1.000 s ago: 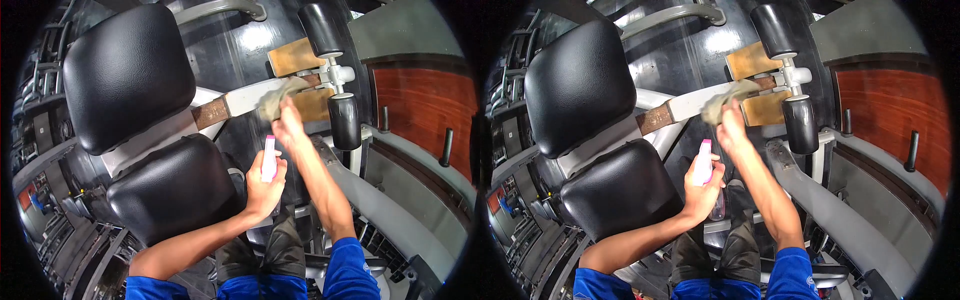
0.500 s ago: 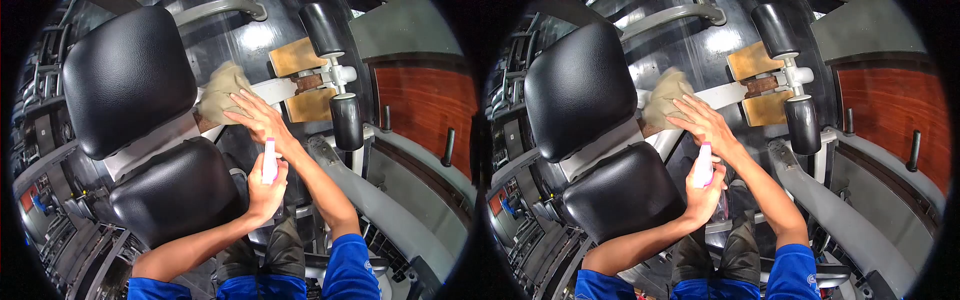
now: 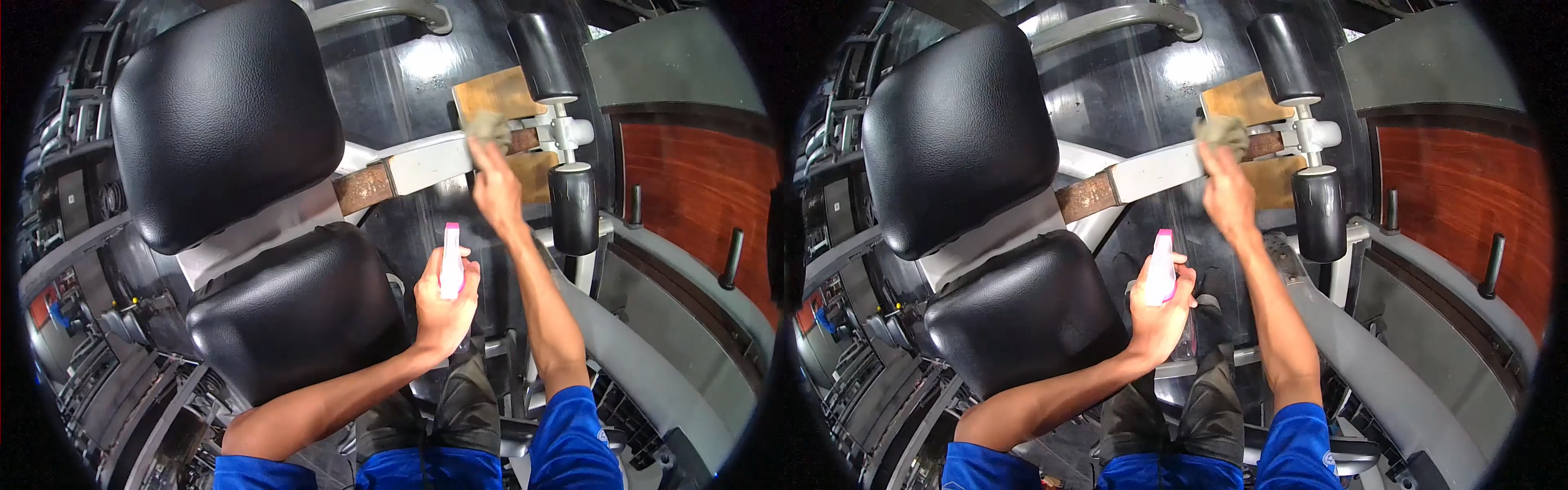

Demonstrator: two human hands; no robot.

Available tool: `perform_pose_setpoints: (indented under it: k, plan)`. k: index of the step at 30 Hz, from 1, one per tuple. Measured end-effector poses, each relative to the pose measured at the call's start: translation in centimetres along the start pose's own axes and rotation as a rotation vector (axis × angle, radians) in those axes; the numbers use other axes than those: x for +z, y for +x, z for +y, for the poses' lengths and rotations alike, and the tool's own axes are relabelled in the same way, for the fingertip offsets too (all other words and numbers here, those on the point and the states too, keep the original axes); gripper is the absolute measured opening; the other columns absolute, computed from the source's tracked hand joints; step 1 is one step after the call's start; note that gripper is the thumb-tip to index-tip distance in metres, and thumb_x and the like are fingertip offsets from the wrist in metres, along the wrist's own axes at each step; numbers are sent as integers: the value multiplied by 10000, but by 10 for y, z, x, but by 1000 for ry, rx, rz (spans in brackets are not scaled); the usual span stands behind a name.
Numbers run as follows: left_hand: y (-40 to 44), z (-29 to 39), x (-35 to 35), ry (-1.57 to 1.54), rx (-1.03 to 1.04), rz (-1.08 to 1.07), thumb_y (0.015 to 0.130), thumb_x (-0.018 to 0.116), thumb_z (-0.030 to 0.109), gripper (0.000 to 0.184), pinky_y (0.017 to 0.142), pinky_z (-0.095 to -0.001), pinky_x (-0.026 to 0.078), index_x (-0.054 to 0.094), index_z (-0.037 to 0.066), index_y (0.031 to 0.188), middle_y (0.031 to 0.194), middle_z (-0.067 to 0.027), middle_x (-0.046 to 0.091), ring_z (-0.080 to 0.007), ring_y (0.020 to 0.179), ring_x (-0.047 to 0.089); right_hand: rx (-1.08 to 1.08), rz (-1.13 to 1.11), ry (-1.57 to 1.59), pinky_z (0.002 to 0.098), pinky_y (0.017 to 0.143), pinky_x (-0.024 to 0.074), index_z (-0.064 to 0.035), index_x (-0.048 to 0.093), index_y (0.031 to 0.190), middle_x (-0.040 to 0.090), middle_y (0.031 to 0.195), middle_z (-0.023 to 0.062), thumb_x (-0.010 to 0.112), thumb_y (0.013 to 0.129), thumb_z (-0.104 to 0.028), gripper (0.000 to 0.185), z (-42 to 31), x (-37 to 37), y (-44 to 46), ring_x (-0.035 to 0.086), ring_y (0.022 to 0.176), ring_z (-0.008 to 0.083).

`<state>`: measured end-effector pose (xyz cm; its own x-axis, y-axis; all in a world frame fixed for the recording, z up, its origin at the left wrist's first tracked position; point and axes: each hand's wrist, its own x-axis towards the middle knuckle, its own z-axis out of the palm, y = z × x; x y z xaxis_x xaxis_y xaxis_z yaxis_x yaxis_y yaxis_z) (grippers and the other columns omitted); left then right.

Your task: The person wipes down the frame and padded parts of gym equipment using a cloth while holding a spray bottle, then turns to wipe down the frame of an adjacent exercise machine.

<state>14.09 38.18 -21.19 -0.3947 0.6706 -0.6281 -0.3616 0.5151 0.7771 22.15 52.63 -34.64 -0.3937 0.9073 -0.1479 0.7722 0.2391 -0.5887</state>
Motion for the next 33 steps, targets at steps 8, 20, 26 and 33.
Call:
perform_pose_setpoints:
  k: [8,20,26,33]
  plan:
    - [-2,3,3,-98,-20,38,875,632,19,143,496,-219,422,575,45,1003,755,14,566,-25,592,485,-547,27,30,368,1006,479,-213,636,1244,573,1319,121,555,748,63,573,-31,-9,9,545,1224,296]
    - [1,-3,-1,27,3,5,889,617,10,161,558,-215,487,567,46,1038,830,-15,614,-50,641,564,17,-499,-29,379,1008,446,-188,653,1220,634,1204,172,497,831,-111,426,69,14,146,603,1122,344]
    - [2,1,0,36,-43,-8,902,622,41,145,561,-210,480,568,44,1037,816,3,577,-47,646,558,24,-961,-544,397,932,482,-162,674,1186,659,1180,161,548,829,-206,381,-10,24,172,619,1111,320]
    - [3,1,0,47,-79,-12,907,624,52,148,570,-215,485,570,41,1045,855,-2,571,-49,660,555,-274,-1210,244,296,855,468,-168,647,1254,691,1116,108,529,861,-119,412,-118,-3,146,619,974,181]
